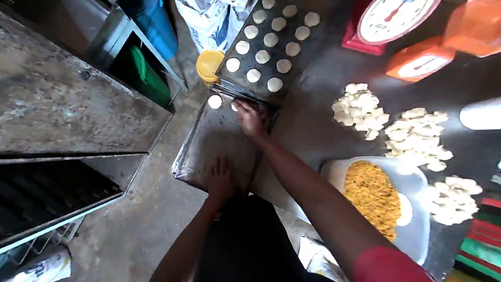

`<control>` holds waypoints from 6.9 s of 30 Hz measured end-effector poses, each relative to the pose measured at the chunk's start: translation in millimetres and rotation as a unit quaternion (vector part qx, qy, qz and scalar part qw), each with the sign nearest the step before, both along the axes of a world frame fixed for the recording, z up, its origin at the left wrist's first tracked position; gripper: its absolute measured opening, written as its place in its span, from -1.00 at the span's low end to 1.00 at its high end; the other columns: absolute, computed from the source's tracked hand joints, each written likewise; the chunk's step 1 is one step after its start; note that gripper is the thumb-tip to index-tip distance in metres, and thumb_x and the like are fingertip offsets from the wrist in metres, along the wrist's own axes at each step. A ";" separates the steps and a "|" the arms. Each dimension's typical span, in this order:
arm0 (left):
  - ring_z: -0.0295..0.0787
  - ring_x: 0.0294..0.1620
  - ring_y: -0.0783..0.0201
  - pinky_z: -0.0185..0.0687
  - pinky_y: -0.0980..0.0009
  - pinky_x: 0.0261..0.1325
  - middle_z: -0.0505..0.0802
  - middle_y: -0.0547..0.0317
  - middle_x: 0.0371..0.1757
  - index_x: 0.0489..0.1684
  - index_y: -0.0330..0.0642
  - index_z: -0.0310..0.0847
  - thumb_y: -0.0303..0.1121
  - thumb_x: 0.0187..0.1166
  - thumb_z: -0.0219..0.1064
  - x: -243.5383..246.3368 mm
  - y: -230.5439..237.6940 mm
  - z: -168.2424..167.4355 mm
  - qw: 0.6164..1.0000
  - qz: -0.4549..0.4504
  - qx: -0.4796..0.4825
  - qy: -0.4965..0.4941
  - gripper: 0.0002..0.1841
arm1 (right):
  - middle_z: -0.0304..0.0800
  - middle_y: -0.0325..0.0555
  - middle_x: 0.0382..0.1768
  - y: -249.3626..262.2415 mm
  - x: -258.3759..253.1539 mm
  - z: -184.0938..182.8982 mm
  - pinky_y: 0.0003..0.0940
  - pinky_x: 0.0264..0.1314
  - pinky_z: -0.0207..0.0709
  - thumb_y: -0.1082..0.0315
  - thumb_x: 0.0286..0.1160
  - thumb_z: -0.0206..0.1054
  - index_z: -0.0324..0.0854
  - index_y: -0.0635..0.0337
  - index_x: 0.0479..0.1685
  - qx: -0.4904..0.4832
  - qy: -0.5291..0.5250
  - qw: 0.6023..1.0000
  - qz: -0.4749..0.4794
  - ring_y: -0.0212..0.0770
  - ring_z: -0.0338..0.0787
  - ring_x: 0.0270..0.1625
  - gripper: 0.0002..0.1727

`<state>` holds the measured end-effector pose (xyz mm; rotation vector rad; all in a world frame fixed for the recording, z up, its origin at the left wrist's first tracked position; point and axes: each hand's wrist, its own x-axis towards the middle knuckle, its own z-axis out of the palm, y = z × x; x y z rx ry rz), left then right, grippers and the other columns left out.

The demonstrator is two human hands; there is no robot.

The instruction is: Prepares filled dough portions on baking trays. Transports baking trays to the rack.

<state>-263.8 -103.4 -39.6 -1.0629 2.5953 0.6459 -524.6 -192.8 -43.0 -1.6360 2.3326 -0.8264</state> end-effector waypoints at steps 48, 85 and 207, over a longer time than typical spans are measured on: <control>0.89 -0.13 0.21 0.89 0.23 -0.03 0.90 0.02 -0.04 0.05 -0.35 0.77 -0.40 0.64 0.38 -128.8 101.6 125.2 0.829 -0.036 0.453 0.326 -0.79 | 0.84 0.02 0.02 353.9 71.9 142.5 -0.19 0.13 0.84 0.29 0.52 0.51 0.65 0.30 0.21 -0.158 -0.558 0.726 -0.369 -0.15 0.88 0.02 -0.62; 0.66 0.43 0.09 0.61 -0.04 0.44 0.68 0.04 0.50 0.65 -0.06 0.42 0.19 0.84 -0.15 -288.3 213.0 134.8 0.786 -0.075 0.596 0.148 -0.35 | 0.88 -0.02 -0.09 503.0 -75.6 139.5 -0.14 0.07 0.79 0.44 0.43 0.49 0.76 0.23 0.12 -0.112 -0.555 0.779 -0.269 -0.15 0.86 -0.09 -0.72; 0.72 0.36 0.03 0.67 0.11 0.44 0.62 -0.14 0.51 0.32 -0.26 0.69 -0.26 0.60 0.40 -107.9 113.5 -1.0 0.966 -0.022 0.252 0.061 -0.61 | 0.74 0.04 0.20 351.1 46.1 -7.8 -0.16 0.18 0.80 0.21 0.56 0.47 0.81 -0.05 0.29 0.138 -0.401 0.872 -0.246 -0.12 0.82 0.12 -0.66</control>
